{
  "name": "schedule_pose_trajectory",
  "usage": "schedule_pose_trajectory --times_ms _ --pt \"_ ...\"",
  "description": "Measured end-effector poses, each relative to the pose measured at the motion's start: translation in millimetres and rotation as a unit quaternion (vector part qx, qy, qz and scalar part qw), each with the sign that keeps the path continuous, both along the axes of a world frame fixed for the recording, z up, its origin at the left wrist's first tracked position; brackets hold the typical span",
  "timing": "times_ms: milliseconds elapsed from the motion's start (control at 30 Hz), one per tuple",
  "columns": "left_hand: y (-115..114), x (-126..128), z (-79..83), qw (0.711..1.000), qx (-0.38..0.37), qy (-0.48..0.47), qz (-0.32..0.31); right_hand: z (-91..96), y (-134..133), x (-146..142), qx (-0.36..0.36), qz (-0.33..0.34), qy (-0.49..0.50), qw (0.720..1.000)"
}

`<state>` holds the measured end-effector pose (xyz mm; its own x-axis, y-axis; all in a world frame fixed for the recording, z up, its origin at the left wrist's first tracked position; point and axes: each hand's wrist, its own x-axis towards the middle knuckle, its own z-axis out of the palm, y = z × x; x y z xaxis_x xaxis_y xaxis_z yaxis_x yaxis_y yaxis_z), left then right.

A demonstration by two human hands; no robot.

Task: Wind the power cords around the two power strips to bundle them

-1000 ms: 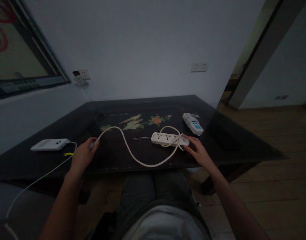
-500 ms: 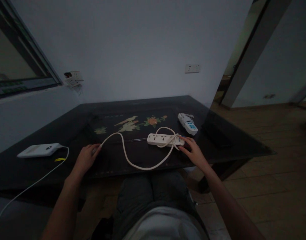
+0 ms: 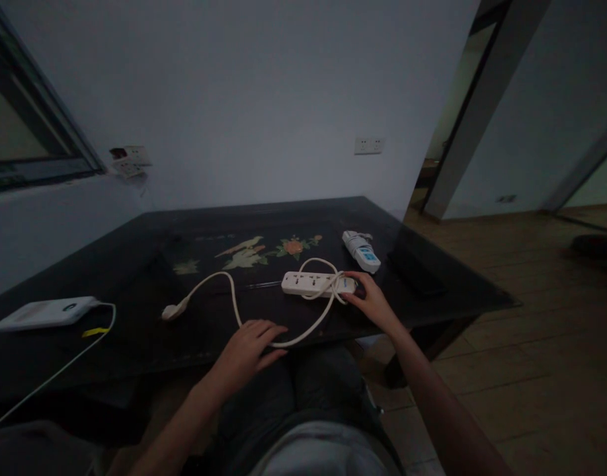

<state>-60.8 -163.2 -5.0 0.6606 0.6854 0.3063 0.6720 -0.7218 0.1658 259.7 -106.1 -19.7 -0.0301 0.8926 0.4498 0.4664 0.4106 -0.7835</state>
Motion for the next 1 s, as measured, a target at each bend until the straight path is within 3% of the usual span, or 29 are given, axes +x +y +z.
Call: schedule_pose_trajectory --times_ms 200,467,767,1000 --pt "2 24 -6.7 0.998 -0.060 0.010 -0.014 -3.1 1 -1 -0.006 0.003 0.020 1.000" --pt "1 45 9.9 0.989 -0.144 -0.041 0.011 -6.8 4 -3 0.009 0.001 0.053 0.999" --pt "14 57 15.1 0.982 -0.142 0.032 0.123 -4.4 -2 7 0.013 -0.008 0.028 0.999" --pt "12 55 21.4 0.978 -0.206 -0.025 0.030 -4.2 -6 3 -0.009 -0.033 0.055 0.998"
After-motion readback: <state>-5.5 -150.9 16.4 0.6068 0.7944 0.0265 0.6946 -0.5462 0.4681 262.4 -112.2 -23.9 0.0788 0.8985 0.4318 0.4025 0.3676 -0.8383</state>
